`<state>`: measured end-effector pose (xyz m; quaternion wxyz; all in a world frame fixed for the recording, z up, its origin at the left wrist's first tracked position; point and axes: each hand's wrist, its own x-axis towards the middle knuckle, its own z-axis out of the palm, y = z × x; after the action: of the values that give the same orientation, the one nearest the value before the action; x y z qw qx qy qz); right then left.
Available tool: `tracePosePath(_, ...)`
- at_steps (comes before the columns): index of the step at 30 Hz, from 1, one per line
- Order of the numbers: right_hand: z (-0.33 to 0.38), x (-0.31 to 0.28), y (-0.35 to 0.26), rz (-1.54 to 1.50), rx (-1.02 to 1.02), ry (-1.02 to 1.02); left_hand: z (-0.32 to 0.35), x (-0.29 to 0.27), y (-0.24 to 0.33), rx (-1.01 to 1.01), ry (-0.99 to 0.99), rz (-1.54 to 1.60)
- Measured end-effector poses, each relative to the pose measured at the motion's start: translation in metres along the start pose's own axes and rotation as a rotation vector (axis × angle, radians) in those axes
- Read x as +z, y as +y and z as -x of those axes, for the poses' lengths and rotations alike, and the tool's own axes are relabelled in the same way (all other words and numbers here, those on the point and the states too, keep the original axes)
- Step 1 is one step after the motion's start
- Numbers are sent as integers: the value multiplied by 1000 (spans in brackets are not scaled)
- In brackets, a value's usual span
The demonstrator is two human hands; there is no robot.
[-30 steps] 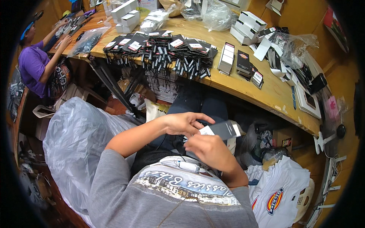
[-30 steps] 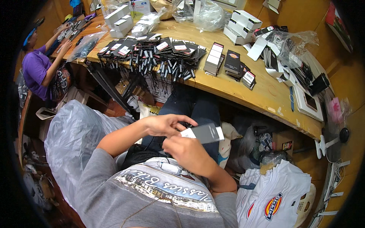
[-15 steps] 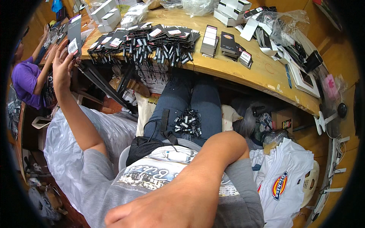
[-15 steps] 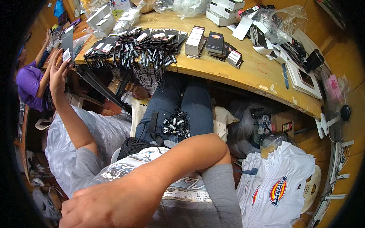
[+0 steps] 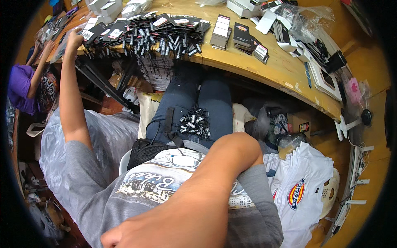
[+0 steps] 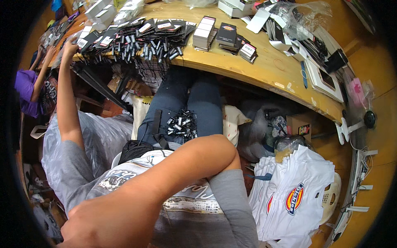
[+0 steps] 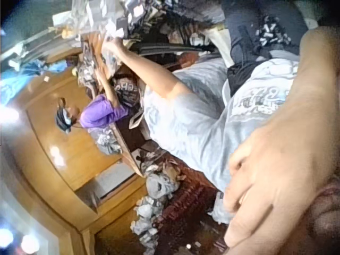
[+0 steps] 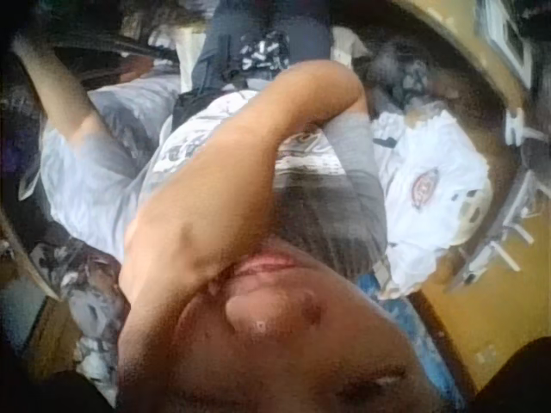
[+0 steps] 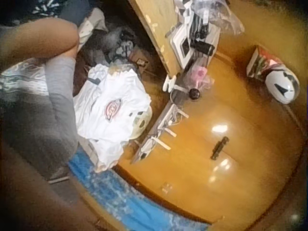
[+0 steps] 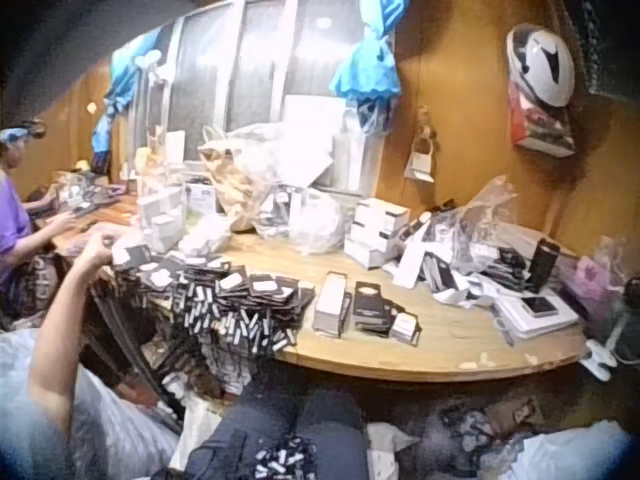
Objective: The person sits cross-legged and repeatedly picks up small black rectangular tags and black cords. They thread the cords through the tags by hand and place the assembled items onto a pile on the table.
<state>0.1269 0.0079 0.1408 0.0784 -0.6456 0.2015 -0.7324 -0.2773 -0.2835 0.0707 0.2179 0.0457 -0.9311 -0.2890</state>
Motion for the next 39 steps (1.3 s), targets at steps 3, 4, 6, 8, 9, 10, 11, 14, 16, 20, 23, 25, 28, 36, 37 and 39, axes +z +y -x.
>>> tracePosePath(3, -5, -4, -3, -27, 23, -24, -11, 8, -8, 27, -40, -95)
tracePosePath(4, -7, -4, -3, -36, 36, -36, -16, 10, -10, 38, -48, -119)
tracePosePath(6, -6, -3, -6, -30, 68, -45, -22, 17, -2, 66, -57, -278)
tracePosePath(8, -5, -7, -5, -32, 118, -48, -11, 25, 11, 119, -1, -407)
tracePosePath(9, -5, -7, -7, -36, 129, -53, -11, 24, 16, 90, -14, -434)
tracePosePath(10, -5, -7, -9, -39, 140, -62, -12, 25, 19, 87, -17, -436)
tracePosePath(11, -6, -5, -11, -40, 157, -69, -12, 28, 21, 85, -20, -437)
tracePosePath(14, -6, -12, -13, -52, 219, -118, -4, 29, 26, 107, 49, -529)
tracePosePath(16, -8, -18, -17, -48, 292, -176, 9, 23, 34, 142, 202, -569)
tracePosePath(20, -1, -35, -28, -10, 403, -230, 66, 0, 94, 776, 813, -183)
tracePosePath(23, 27, -37, -19, 36, 362, -54, 153, 4, 144, 925, 939, 252)
tracePosePath(25, 56, -43, -16, 92, 314, 104, 189, 31, 150, 1135, 753, 406)
tracePosePath(28, 103, -78, -39, 603, 698, 392, 257, 55, 166, 1209, 135, 432)
tracePosePath(36, 263, -146, -37, 1889, 1292, 438, 320, 176, 147, 1176, -752, 127)
tracePosePath(37, 269, -148, -28, 1934, 1234, 406, 323, 184, 145, 1224, -734, 53)
tracePosePath(39, 273, -146, -19, 1895, 1430, 192, 328, 192, 145, 1281, -770, -45)
